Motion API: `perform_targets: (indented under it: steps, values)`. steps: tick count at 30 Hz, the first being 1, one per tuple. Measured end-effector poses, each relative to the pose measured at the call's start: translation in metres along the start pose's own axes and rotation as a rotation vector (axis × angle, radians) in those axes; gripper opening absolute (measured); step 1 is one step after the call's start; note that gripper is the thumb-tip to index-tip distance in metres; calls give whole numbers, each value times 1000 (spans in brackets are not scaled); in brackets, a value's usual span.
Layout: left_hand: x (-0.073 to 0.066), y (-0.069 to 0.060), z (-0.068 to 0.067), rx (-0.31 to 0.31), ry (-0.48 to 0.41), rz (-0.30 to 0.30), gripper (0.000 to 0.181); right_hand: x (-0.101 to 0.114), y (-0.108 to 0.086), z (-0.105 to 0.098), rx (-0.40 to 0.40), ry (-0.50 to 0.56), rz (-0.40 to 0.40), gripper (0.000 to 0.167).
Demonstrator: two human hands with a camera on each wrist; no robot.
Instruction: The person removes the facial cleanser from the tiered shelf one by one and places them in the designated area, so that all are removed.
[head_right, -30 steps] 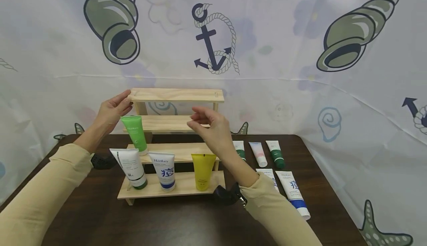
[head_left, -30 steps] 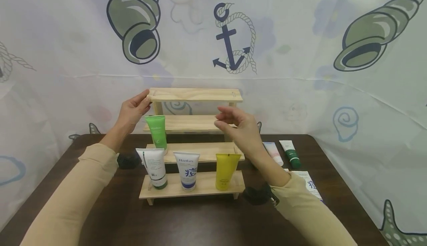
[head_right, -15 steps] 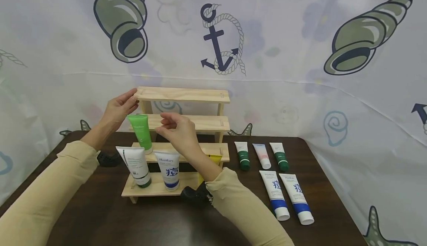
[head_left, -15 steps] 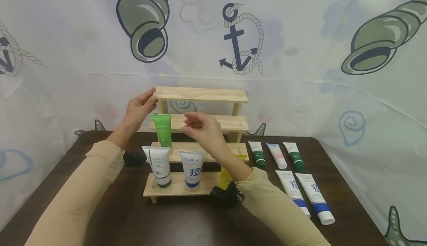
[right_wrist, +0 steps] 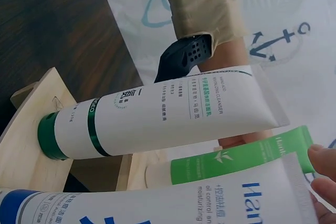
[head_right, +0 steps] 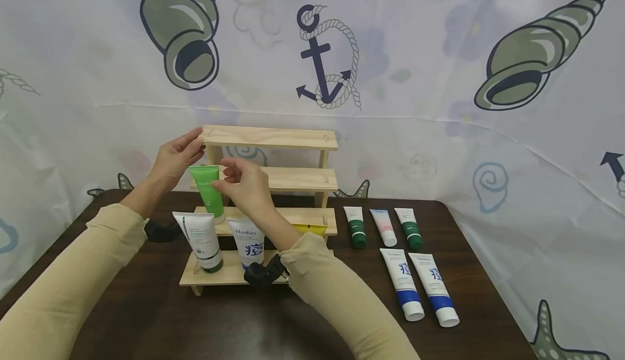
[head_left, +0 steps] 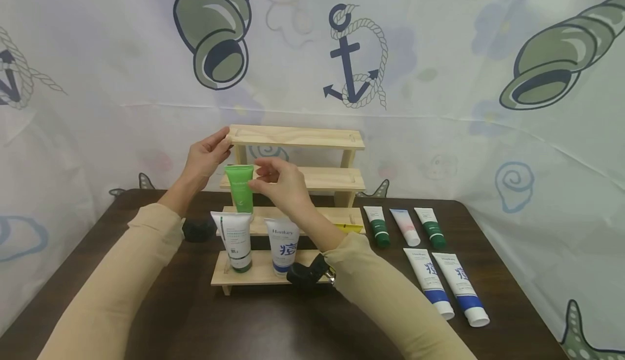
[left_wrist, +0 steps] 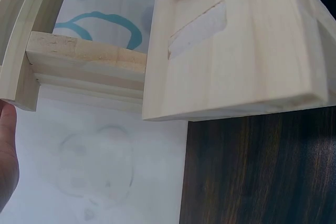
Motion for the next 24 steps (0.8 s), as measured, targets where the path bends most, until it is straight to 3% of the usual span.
perform_targets:
  steps: [8, 24]
  values:
    - [0, 1, 0, -2, -22, -15, 58, -12, 5, 8, 24, 52, 82, 41]
    - [0, 0, 1, 20, -13, 4, 57, -8, 13, 16, 59, 93, 106, 31]
Point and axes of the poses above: each hand's wrist, its own y-axis towards the middle knuckle, its own z-axis out of the palm, x = y × z, the point moved 9 cm from there along y, towards the middle knuckle, and after that the axes turned 7 degrees about -z, right-handed, at the moved point
